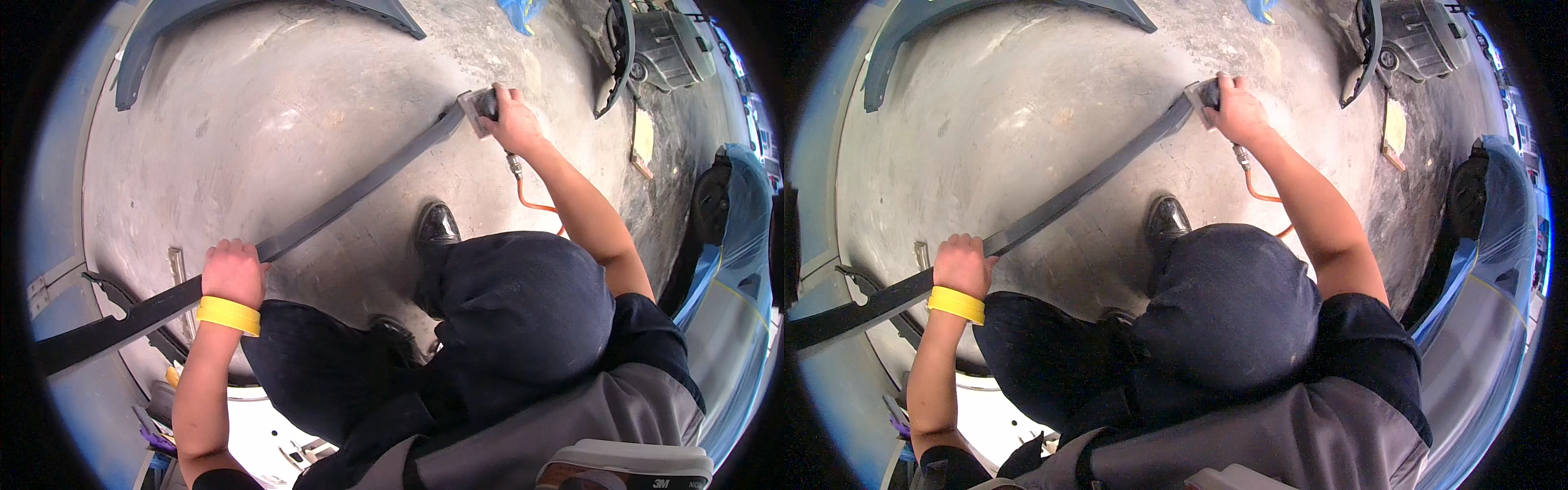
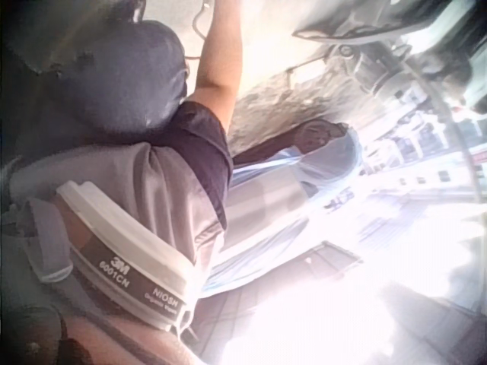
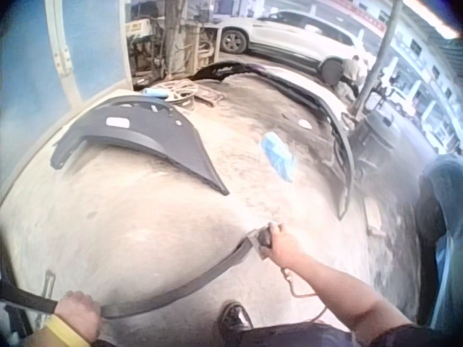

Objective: The person uses a pneumatic sander to smooth the surfaces of two black plastic car parts, a curved trim piece and a larger panel, on the floor of a workshop.

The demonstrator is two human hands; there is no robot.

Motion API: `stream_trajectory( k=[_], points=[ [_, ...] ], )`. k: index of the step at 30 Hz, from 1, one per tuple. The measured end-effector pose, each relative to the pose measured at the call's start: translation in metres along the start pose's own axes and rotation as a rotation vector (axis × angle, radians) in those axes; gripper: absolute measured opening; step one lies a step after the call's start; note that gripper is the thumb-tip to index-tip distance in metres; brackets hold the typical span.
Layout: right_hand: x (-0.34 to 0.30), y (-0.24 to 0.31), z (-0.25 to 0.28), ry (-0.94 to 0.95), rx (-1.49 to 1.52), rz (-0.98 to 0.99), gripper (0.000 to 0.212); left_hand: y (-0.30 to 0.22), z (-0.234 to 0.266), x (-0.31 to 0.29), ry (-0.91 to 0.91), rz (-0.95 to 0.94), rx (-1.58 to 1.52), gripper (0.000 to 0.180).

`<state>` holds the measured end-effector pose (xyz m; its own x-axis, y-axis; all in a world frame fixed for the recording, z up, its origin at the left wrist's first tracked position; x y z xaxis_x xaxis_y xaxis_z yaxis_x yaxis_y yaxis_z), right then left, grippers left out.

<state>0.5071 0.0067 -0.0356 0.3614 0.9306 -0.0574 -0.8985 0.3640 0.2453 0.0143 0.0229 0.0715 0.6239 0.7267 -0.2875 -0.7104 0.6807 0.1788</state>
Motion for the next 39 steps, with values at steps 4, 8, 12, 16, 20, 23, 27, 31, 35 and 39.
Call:
stream_trajectory(
  k=[4, 8, 12, 16, 20, 23, 27, 31, 35, 39],
  points=[
    [-0.029, -0.010, 0.014, -0.097, 0.121, -0.089, 0.086, 0.010, -0.011, 0.018, -0.050, -0.008, -0.095, 0.031],
    [-0.060, 0.011, 0.025, -0.225, 0.220, -0.002, 0.090, -0.007, -0.031, 0.063, -0.070, 0.024, -0.216, 0.036],
    [-0.077, 0.033, 0.025, -0.129, 0.362, 0.042, 0.082, -0.056, -0.053, 0.117, 0.029, 0.083, -0.347, 0.043],
    [-0.091, 0.036, 0.024, -0.036, 0.448, 0.005, 0.080, -0.112, -0.065, 0.152, 0.065, 0.101, -0.487, 0.051],
    [-0.105, 0.020, 0.018, 0.005, 0.585, -0.129, 0.079, -0.150, -0.084, 0.162, 0.185, 0.148, -0.656, 0.056],
    [-0.115, 0.004, 0.015, -0.079, 0.596, -0.172, 0.081, -0.157, -0.101, 0.169, 0.268, 0.177, -0.754, 0.063],
    [-0.126, -0.014, 0.000, -0.021, 0.619, -0.303, 0.083, -0.156, -0.124, 0.176, 0.363, 0.229, -0.809, 0.071],
    [-0.135, -0.020, -0.007, 0.001, 0.641, -0.303, 0.080, -0.154, -0.130, 0.170, 0.302, -0.047, -0.707, 0.066],
    [-0.140, -0.022, -0.006, -0.032, 0.581, -0.253, 0.079, -0.072, -0.132, 0.155, 0.479, -0.045, -0.593, 0.056],
    [-0.140, -0.024, -0.007, -0.005, 0.537, -0.258, 0.080, 0.058, -0.127, 0.111, 0.561, 0.075, -0.296, 0.064]
  ],
)
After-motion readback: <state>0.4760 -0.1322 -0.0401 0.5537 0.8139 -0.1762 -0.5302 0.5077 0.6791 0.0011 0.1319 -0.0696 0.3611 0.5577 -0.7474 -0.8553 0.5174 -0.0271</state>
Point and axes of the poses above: each hand's wrist, its own x-axis towards the middle knuckle, its own z-axis out of the back of the hand, y = z × x, the point moved 6 cm from there along x, towards the middle knuckle, and after that the axes turned 9 degrees about -y, right-handed, at the moved point
